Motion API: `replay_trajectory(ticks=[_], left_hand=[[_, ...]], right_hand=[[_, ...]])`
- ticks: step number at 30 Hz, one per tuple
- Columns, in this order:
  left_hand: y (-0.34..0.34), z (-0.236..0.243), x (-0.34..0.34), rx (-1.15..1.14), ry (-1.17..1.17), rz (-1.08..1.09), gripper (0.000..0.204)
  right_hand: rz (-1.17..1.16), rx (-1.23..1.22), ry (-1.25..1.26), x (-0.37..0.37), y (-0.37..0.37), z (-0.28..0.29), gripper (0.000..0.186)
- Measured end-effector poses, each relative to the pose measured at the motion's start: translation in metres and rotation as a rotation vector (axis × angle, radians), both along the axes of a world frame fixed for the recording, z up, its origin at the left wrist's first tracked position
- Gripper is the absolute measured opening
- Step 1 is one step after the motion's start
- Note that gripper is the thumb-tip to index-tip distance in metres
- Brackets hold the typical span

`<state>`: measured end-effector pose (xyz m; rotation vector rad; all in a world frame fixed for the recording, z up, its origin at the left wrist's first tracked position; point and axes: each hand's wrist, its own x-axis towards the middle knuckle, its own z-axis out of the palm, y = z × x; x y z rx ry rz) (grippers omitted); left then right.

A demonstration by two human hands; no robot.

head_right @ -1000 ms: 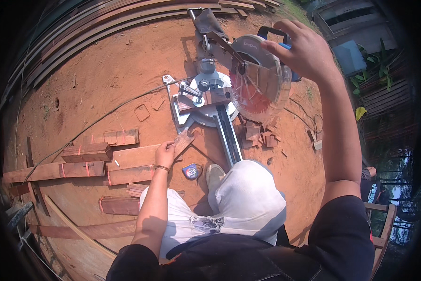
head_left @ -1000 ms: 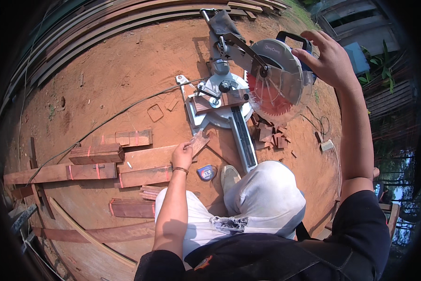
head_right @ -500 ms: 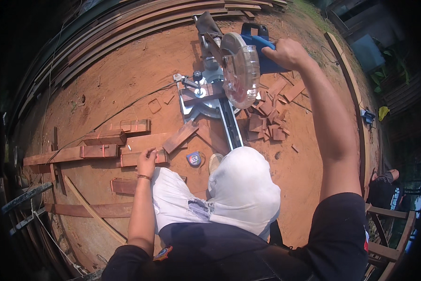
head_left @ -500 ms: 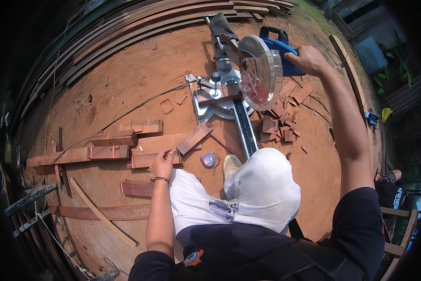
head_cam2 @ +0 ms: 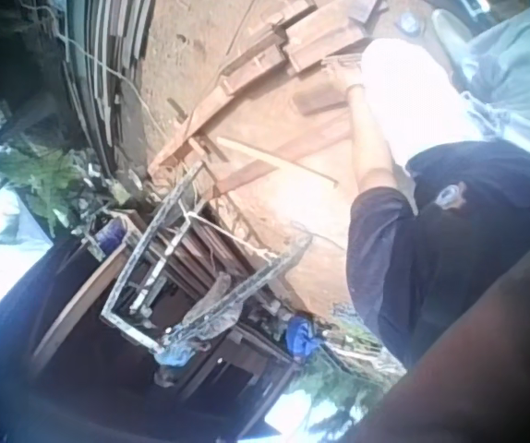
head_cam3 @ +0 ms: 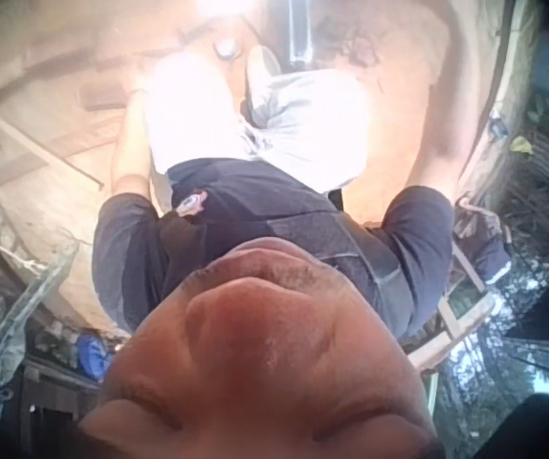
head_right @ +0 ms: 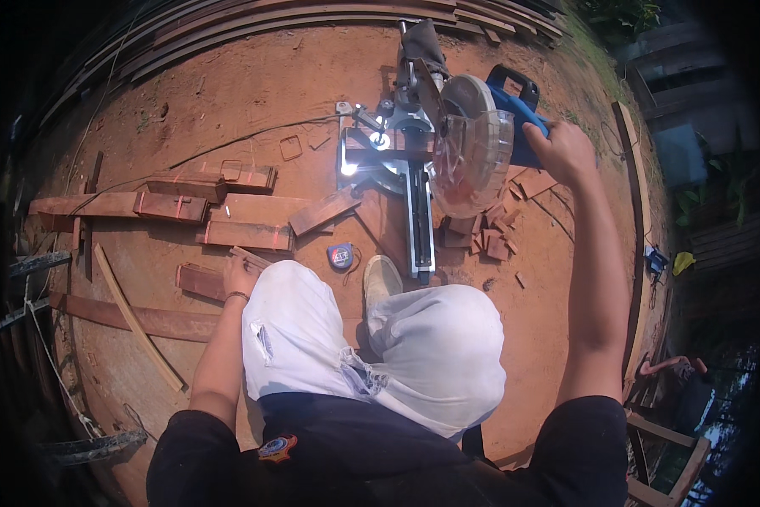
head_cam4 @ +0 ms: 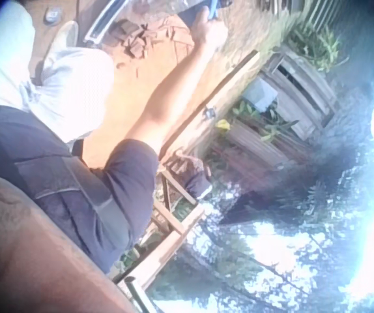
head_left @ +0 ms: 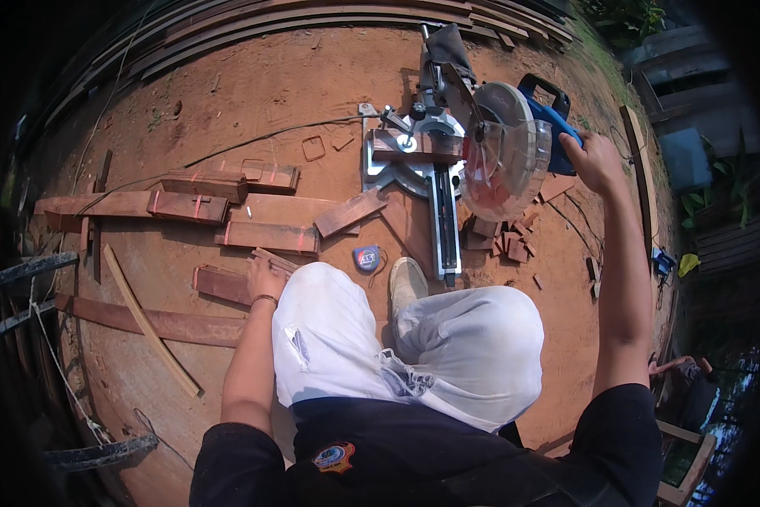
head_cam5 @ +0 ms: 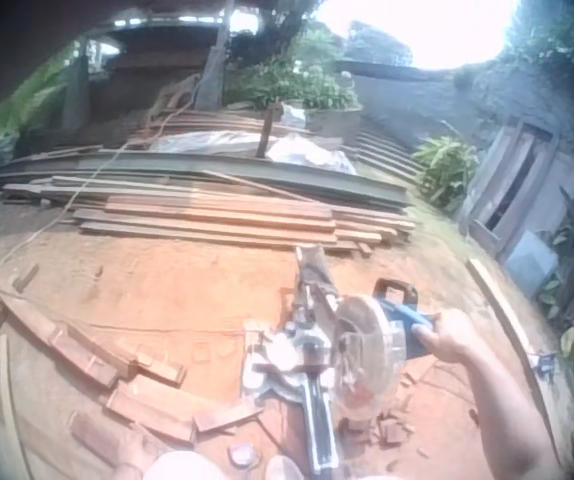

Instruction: The person uses a miter saw to cut several small wooden planks. They position each plank on the saw, lower the blade to cut, and then remove the cut pieces, stacking them nearby.

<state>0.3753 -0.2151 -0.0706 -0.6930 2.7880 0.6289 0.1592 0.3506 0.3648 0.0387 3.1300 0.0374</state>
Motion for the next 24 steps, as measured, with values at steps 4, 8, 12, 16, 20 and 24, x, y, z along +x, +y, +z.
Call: replay_trajectory(ticks=[4,8,12,16,20,24], left_hand=[[0.004,-0.030,0.018,-0.055,-0.146,0.003,0.087],[0.004,-0.044,0.026,-0.042,-0.130,-0.024,0.094],[0.006,-0.036,0.019,-0.024,-0.211,-0.036,0.091],[0.009,-0.025,0.013,-0.014,-0.280,-0.045,0.083],[0.007,-0.025,0.010,-0.015,-0.312,-0.057,0.077],[0.003,-0.032,0.010,-0.003,-0.321,-0.066,0.075]], right_hand=[[-0.018,0.014,0.022,0.014,-0.001,-0.009,0.067],[-0.018,0.025,0.066,0.029,-0.003,-0.026,0.063],[-0.014,-0.041,0.067,0.050,-0.005,-0.052,0.058],[0.011,-0.092,0.113,0.073,-0.004,-0.088,0.054],[0.072,-0.064,0.171,0.086,0.002,-0.123,0.049],[0.104,-0.050,0.211,0.092,0.008,-0.147,0.046]])
